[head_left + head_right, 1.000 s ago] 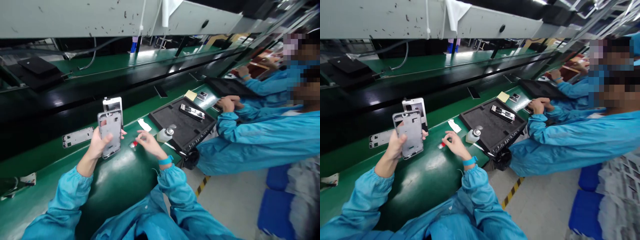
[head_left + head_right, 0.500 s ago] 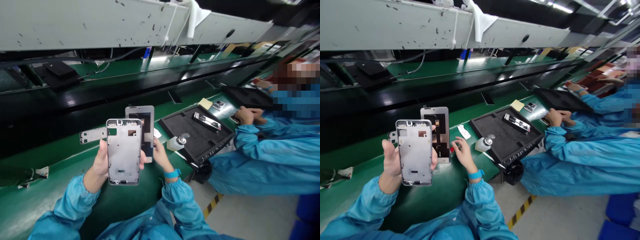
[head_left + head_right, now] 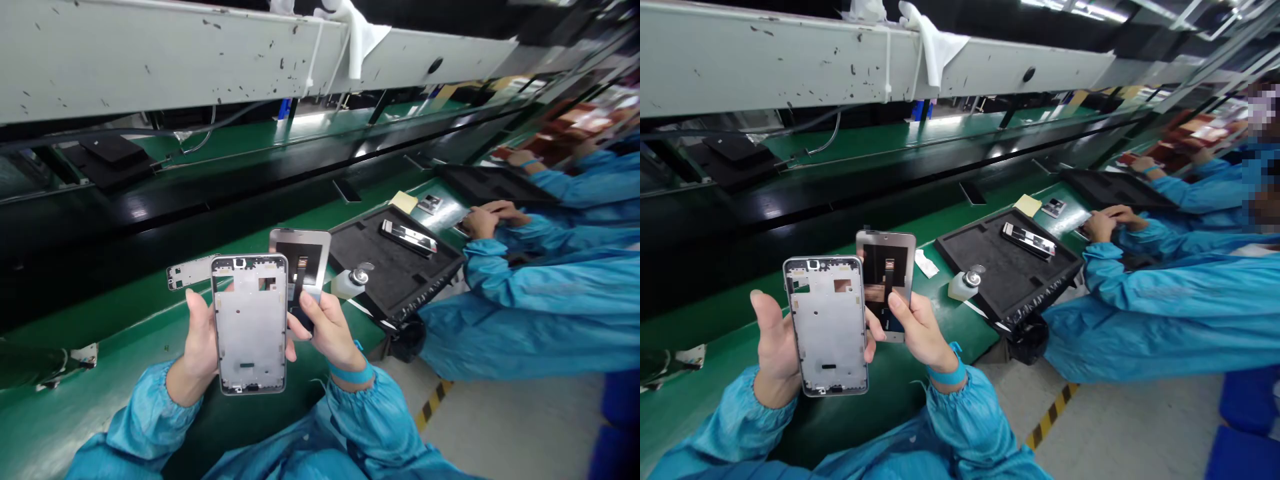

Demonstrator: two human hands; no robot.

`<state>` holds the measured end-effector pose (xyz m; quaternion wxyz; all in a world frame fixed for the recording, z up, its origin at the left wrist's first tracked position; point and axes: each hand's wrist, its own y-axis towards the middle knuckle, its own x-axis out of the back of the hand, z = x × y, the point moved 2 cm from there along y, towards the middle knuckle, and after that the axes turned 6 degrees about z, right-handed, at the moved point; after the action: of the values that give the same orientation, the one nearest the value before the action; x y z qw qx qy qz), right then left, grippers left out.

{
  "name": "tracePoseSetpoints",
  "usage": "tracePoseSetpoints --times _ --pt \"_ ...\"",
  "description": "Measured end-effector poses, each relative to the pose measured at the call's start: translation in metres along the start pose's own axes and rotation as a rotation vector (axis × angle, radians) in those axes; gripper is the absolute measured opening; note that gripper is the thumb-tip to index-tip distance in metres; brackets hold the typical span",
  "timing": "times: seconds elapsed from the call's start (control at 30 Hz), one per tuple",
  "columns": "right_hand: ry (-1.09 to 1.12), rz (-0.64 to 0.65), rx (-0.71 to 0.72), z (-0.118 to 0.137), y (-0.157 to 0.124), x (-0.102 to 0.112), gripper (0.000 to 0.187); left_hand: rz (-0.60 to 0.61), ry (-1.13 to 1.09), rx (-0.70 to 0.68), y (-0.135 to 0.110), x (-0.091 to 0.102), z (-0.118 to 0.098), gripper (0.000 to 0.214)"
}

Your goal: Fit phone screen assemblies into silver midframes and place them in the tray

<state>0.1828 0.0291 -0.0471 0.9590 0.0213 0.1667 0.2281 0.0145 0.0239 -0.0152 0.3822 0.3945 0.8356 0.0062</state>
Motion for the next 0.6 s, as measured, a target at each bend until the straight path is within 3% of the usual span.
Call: tracePoseSetpoints --times 0.2,0.4,0.6 --pt "-0.006 -0.245 0.109 -0.003 -0.007 0.015 0.052 -0.042 -0.070 0.075 -0.006 -0.007 -0.002 0.106" --pt "0.023 -0.168 0.130 -0.009 -0.006 0.018 0.072 -0.020 -0.102 0.089 -0.009 -0.018 -0.006 0.103" --pt "-0.129 -0.159 0.124 -0.017 -0.014 0.029 0.085 -0.059 -0.036 0.064 -0.007 -0.019 -0.007 0.102"
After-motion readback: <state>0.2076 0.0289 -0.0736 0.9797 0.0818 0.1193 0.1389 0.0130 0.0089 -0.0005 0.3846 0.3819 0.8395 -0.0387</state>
